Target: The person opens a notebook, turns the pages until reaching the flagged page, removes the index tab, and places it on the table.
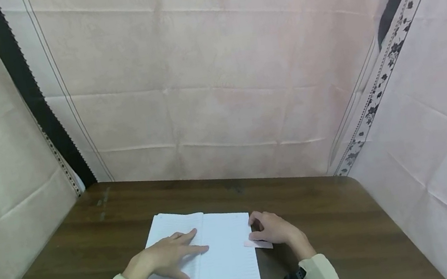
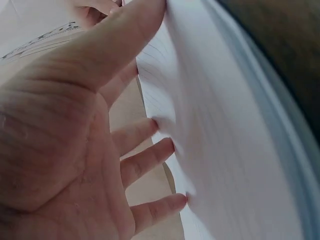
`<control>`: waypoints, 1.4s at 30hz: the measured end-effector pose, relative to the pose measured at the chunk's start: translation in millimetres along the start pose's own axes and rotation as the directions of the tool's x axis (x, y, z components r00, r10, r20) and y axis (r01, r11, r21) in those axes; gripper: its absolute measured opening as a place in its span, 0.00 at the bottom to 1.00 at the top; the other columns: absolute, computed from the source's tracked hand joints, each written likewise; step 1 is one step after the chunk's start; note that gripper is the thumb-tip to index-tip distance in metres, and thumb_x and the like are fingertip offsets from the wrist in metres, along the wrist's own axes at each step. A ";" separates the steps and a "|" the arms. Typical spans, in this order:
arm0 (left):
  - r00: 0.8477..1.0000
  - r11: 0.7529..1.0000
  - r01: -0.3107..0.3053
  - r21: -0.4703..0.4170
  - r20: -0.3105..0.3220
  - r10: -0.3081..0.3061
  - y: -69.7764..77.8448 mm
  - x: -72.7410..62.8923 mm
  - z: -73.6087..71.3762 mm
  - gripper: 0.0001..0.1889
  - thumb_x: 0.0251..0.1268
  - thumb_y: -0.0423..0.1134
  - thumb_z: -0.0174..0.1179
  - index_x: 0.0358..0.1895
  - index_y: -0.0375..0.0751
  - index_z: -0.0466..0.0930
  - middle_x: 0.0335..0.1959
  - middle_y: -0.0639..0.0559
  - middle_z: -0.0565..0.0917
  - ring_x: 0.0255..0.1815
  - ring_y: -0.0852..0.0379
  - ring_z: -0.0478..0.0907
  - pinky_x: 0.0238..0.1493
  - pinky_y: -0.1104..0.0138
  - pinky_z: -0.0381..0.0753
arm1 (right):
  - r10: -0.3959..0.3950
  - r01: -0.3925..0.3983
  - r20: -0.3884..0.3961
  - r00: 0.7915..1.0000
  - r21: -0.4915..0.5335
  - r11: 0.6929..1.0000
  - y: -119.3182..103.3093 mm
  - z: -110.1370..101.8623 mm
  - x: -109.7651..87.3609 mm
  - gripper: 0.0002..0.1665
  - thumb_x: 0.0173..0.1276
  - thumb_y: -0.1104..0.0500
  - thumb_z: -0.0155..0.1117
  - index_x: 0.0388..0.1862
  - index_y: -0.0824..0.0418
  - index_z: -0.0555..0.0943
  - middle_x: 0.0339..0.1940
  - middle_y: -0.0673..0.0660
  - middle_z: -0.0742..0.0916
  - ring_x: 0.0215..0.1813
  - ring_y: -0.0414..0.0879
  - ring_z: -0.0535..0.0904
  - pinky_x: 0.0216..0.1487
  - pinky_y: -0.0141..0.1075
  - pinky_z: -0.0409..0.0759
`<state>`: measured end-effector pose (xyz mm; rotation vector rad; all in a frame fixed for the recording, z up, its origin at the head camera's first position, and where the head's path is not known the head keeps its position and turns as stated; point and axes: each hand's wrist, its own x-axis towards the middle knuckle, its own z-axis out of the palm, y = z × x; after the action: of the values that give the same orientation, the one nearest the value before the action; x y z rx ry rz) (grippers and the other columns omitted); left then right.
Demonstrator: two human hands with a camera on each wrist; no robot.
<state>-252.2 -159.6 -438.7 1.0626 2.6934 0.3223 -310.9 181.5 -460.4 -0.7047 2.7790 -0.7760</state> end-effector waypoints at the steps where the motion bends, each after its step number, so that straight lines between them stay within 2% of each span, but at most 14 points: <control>1: 1.000 1.000 0.012 0.012 -0.001 -0.012 -0.3 0.8 0.6 0.43 0.48 0.58 0.74 0.72 0.62 0.70 0.77 0.36 0.59 0.72 0.31 0.62 0.64 0.37 0.65 | -0.015 0.015 0.008 1.000 0.004 1.000 -2.0 -1.2 0.2 0.20 0.67 0.52 0.70 0.53 0.59 0.79 0.33 0.51 0.78 0.35 0.45 0.72 0.34 0.40 0.72; 6: 0.999 0.997 0.045 0.060 -0.012 -0.044 -0.3 3.3 3.3 0.44 0.48 0.63 0.72 0.73 0.64 0.69 0.76 0.35 0.61 0.71 0.32 0.64 0.63 0.37 0.66 | -0.051 0.050 0.060 0.997 0.019 0.999 -9.3 -3.1 0.5 0.15 0.65 0.52 0.72 0.44 0.57 0.79 0.29 0.49 0.79 0.31 0.43 0.73 0.31 0.37 0.72; 15: 0.998 0.992 0.064 0.112 -0.015 -0.062 2.7 3.4 6.3 0.44 0.50 0.65 0.71 0.74 0.65 0.67 0.75 0.37 0.63 0.71 0.37 0.65 0.63 0.39 0.67 | -0.030 0.026 0.137 0.990 0.034 0.999 -7.6 -3.4 -2.5 0.16 0.61 0.51 0.76 0.37 0.56 0.78 0.29 0.48 0.78 0.31 0.41 0.73 0.31 0.35 0.72; 27: 0.997 0.991 0.073 0.112 -0.013 -0.072 8.2 3.2 4.1 0.44 0.50 0.64 0.71 0.74 0.63 0.67 0.75 0.36 0.63 0.70 0.36 0.65 0.63 0.40 0.68 | -0.017 0.012 0.152 0.988 0.035 0.999 -10.8 -3.4 -4.2 0.12 0.61 0.58 0.76 0.33 0.55 0.78 0.29 0.48 0.79 0.32 0.42 0.73 0.32 0.35 0.73; 42: 0.996 0.985 0.088 0.149 -0.018 -0.086 13.7 4.4 5.5 0.44 0.52 0.66 0.68 0.75 0.63 0.65 0.74 0.35 0.64 0.70 0.37 0.66 0.62 0.43 0.70 | -0.049 0.048 0.121 0.991 0.015 0.999 -12.4 -7.4 -6.0 0.09 0.65 0.60 0.72 0.31 0.54 0.78 0.27 0.47 0.79 0.30 0.41 0.73 0.31 0.34 0.73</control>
<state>-244.9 -146.1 -440.6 0.9797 2.8014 0.1127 -302.9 178.4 -447.4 -0.7924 2.6556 -0.7328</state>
